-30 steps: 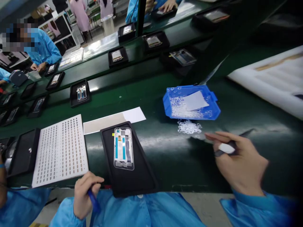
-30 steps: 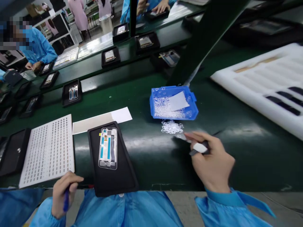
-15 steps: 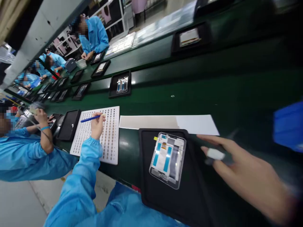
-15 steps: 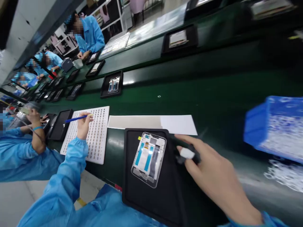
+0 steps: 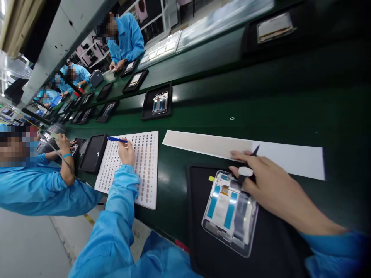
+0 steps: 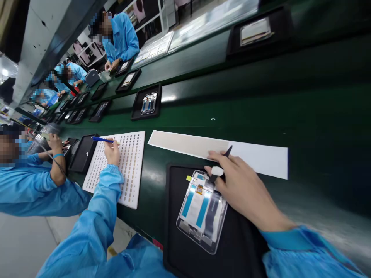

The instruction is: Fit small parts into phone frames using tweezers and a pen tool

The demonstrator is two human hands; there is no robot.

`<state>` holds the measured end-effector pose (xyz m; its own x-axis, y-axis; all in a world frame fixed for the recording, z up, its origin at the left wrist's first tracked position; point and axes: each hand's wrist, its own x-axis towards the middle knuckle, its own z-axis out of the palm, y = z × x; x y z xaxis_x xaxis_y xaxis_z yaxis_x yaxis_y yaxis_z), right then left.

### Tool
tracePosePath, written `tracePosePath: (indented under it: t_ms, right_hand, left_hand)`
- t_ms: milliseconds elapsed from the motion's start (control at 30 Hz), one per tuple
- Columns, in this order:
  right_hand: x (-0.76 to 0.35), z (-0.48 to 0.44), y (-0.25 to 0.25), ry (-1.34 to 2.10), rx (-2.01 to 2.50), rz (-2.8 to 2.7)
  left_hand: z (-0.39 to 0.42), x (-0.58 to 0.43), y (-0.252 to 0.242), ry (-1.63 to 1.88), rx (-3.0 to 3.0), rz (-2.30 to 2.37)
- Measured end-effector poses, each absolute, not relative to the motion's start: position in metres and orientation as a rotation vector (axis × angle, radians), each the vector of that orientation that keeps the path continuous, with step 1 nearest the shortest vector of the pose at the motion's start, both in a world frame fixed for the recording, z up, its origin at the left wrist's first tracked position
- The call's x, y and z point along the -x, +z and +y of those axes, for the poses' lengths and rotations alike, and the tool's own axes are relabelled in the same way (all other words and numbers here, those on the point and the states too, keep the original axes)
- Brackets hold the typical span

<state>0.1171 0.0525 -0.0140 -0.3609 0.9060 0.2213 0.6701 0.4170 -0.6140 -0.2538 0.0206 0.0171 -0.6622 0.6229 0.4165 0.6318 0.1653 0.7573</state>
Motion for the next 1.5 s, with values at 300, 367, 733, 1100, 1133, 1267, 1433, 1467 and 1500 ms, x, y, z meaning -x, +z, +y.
tracePosePath:
  t_ms: [300,367,733,1100,1133,1267,1433,1467,1500]
  right_hand:
    - [-0.122,0.050,-0.010,0.713,1.306,-2.103]
    - [-0.122,0.050,-0.009,0.717,1.300,-2.106]
    - [-0.123,0.041,-0.006,0.664,1.271,-2.113]
    - [-0.123,0.043,-0.014,0.531,1.107,-2.098]
    - [-0.122,0.040,-0.009,0.510,1.110,-2.049]
    - [-0.116,0.018,0.023,0.721,1.122,-1.723]
    - [-0.101,-0.013,0.061,1.328,0.939,-1.371]
    - [-0.099,-0.017,0.063,1.365,0.930,-1.303]
    - [-0.098,-0.019,0.064,1.376,0.929,-1.247]
  left_hand:
    - [0.014,0.262,0.015,-1.336,1.308,-2.506]
    - [0.014,0.261,0.014,-1.313,1.322,-2.520]
    - [0.014,0.261,0.018,-1.377,1.349,-2.493]
    - [0.014,0.223,0.043,-1.961,1.304,-2.322]
    - [0.011,0.208,0.047,-2.030,1.354,-2.305]
    - [-0.009,0.138,0.061,-2.242,1.659,-2.197]
    - [-0.028,0.072,0.071,-2.105,2.117,-1.969]
    - [-0.029,0.065,0.071,-2.060,2.187,-1.900]
    - [-0.029,0.060,0.070,-2.023,2.246,-1.830]
